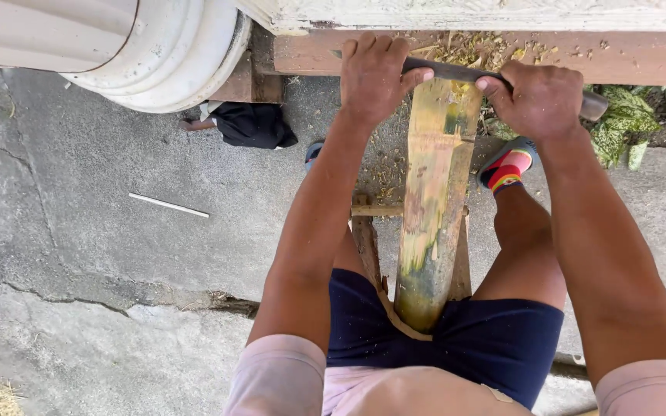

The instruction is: Stripping the outer layer of a bamboo pole using a drawknife.

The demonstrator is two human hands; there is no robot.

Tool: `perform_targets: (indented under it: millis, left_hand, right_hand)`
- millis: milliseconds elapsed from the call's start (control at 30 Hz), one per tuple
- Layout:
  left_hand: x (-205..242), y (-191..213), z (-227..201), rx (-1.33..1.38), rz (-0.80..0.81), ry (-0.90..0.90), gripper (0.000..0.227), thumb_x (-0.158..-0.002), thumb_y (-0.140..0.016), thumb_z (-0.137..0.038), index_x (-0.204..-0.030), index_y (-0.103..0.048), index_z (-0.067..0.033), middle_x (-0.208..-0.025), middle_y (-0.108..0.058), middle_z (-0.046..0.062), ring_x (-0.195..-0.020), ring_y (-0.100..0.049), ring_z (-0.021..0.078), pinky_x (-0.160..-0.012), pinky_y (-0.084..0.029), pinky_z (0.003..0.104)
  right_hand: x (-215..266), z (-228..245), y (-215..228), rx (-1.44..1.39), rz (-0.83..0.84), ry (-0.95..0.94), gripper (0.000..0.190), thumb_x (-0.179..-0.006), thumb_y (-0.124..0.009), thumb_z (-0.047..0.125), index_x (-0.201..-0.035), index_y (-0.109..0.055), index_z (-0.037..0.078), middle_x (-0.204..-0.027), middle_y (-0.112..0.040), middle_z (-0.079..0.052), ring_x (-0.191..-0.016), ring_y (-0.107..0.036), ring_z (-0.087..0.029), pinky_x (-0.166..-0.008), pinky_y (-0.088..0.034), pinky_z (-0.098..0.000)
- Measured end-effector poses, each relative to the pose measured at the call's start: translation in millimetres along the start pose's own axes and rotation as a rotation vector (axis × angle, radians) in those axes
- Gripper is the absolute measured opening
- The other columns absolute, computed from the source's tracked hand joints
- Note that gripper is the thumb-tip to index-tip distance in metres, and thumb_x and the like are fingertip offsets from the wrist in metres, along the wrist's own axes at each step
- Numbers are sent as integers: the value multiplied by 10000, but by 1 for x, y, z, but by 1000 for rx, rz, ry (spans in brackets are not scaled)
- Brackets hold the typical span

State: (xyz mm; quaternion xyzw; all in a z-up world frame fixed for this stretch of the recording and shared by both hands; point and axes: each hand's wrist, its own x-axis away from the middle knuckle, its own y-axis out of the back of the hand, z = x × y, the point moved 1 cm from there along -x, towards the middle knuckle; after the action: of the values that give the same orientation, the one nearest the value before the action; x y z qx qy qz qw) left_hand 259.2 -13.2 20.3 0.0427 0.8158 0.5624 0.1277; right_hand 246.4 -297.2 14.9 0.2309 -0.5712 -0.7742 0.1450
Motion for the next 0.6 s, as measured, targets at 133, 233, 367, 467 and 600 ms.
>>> perform_targets:
  millis: [133, 233, 367, 467, 600]
  left_hand:
    - [0, -3, -1, 51, 13, -23, 544, -810, -700, -639, -955, -719, -115, -866, -677, 43, -920, -582, 263, -835, -399, 472]
    - [-7, 1, 1, -13, -114, -81, 578, -807, -681, -682, -950, -726, -124, -832, -672, 52, -898, -583, 259, -820, -395, 469]
    - [-6, 3, -5, 5, 269, 71, 551, -819, -604, -685, -1008, -741, -186, -838, -660, 20, -882, -563, 218, -848, -394, 417]
    - [12, 7, -17, 20, 280, 51, 563, -810, -594, -698, -974, -742, -180, -836, -659, 15, -890, -564, 209, -849, -392, 419]
    - [43, 14, -40, 0, 193, 17, 580, -800, -611, -712, -877, -732, -149, -855, -655, 19, -932, -576, 215, -868, -397, 434]
  right_hand:
    - [7, 2, -3, 60, 7, -9, 591, -1136, -559, 565, -748, -612, 123, -536, -530, -33, -490, -555, -213, -497, -446, -362]
    - [0, 4, -4, 73, 50, -48, 608, -1128, -519, 610, -761, -637, 139, -520, -532, -22, -460, -555, -196, -485, -457, -376]
    - [5, 10, -2, 39, 106, -100, 634, -1126, -466, 628, -766, -638, 136, -536, -536, -33, -457, -572, -223, -474, -476, -407]
    - [30, 16, 0, 8, 96, -118, 642, -1128, -481, 631, -766, -640, 126, -561, -557, -62, -495, -600, -263, -498, -491, -430]
    - [61, 31, 12, -23, 105, -178, 591, -1080, -535, 628, -796, -648, 121, -625, -615, -99, -584, -654, -314, -563, -518, -449]
